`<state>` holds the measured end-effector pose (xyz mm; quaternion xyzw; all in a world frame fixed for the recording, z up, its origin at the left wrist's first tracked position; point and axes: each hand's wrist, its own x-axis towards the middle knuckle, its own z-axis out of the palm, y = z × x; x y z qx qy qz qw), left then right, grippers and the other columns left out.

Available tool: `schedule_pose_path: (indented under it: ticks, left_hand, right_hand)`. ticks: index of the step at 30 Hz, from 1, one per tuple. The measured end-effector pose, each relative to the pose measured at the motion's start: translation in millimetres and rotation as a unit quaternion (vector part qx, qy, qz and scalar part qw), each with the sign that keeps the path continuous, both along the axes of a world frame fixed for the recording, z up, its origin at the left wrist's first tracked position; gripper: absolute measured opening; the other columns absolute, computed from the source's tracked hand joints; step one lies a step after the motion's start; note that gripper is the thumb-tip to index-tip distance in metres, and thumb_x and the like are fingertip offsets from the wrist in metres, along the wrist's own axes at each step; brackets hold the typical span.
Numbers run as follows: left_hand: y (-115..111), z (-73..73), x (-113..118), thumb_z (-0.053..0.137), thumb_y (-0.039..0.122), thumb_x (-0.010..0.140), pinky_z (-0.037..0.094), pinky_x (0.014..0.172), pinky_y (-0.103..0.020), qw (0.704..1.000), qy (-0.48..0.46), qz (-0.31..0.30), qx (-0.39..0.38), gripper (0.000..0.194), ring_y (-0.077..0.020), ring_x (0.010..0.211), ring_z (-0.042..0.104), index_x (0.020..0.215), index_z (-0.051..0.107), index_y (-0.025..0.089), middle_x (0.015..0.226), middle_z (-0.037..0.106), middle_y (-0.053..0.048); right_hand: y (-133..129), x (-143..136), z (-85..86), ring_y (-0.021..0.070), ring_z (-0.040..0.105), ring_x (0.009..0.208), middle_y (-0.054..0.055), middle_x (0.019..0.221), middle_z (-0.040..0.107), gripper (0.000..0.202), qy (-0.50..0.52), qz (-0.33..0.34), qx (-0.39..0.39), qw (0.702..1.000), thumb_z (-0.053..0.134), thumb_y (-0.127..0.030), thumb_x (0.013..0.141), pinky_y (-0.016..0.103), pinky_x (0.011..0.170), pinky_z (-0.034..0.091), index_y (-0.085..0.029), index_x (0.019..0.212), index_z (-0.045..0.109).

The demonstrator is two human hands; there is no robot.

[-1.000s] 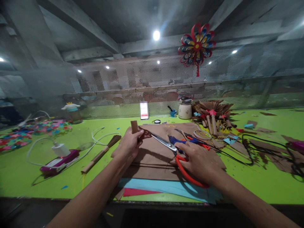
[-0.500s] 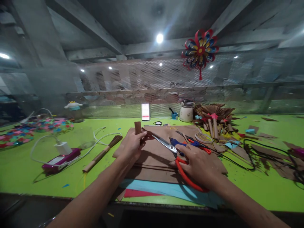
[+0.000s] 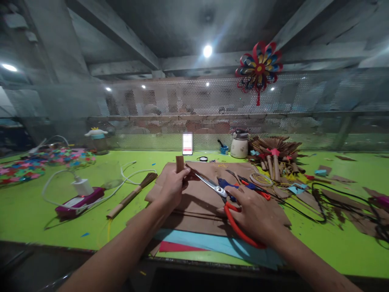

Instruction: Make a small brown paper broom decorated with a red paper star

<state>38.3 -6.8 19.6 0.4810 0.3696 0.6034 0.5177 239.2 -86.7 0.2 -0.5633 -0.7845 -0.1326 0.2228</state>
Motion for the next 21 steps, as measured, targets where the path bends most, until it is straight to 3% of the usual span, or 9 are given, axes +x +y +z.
schedule_pose_path:
  ticks: [5, 13, 21]
  left_hand:
    - [-2, 1.2, -1, 0.054, 0.02, 0.066, 0.016, 0.037, -0.019, 1.0, -0.002, -0.002, 0.002, 0.007, -0.0061, 0.033, 0.037, 0.065, 0.048, 0.015, 0.044, 0.054, 0.0]
    - [3, -3.3, 0, 0.055, 0.022, 0.065, 0.016, 0.037, -0.018, 1.0, -0.002, -0.017, 0.002, 0.01, -0.0138, 0.045, 0.056, 0.066, 0.049, 0.015, 0.05, 0.06, -0.005]
    - [2, -2.3, 0, 0.056, 0.021, 0.063, 0.015, 0.036, -0.018, 0.999, -0.006, -0.035, -0.007, 0.01, -0.0138, 0.044, 0.057, 0.065, 0.049, 0.014, 0.049, 0.059, -0.005]
  right_hand:
    - [-1, -1, 0.5, 0.0227, 0.063, 0.081, 0.009, 0.098, 0.065, 0.042, -0.002, -0.001, -0.002, 1.0, 0.049, -0.045, 0.079, 0.031, 0.067, 0.049, -0.02, 0.112, 0.057]
    - [1, 6, -8.4, 0.0238, 0.063, 0.08, 0.008, 0.094, 0.066, 0.042, -0.013, 0.004, 0.002, 1.0, 0.048, -0.045, 0.08, 0.034, 0.067, 0.049, -0.022, 0.113, 0.056]
    - [1, 1, -6.1, 0.0229, 0.063, 0.078, 0.009, 0.094, 0.065, 0.04, -0.018, -0.002, 0.025, 1.0, 0.047, -0.043, 0.079, 0.033, 0.066, 0.049, -0.021, 0.111, 0.057]
